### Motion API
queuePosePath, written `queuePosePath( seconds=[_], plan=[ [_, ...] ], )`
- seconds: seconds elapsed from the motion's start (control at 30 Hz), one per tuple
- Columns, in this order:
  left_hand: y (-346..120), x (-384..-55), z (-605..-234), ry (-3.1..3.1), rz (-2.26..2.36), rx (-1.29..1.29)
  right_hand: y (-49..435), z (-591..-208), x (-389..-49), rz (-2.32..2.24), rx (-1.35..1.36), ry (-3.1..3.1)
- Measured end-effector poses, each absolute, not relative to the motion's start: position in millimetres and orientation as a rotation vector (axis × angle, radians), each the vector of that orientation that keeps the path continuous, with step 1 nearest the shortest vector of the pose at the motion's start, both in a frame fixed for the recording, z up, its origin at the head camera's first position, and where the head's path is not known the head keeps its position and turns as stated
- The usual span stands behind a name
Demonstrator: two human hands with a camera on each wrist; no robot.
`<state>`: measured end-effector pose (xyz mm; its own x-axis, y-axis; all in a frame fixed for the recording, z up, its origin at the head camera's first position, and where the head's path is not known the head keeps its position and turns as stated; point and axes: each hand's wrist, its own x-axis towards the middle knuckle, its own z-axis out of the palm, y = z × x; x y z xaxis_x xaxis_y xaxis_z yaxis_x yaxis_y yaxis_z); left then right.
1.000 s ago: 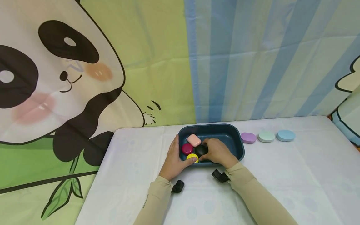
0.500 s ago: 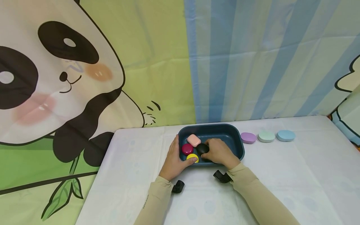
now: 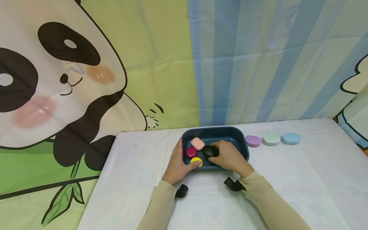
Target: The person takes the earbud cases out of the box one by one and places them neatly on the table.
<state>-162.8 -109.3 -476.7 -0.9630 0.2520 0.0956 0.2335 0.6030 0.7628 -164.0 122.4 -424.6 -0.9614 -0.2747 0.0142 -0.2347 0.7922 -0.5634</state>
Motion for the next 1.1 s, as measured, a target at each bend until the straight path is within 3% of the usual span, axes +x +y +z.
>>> queuePosePath(
  seconds=[0.57,1.1],
  plan=[
    [-110,-163,-477,2.783,1.333,0.418,153,-422,-152,-0.966,-0.762,2.958],
    [-110,-163,-476,2.788,1.331,0.427,187,-414,-143,-0.926,-0.847,2.955]
  ],
)
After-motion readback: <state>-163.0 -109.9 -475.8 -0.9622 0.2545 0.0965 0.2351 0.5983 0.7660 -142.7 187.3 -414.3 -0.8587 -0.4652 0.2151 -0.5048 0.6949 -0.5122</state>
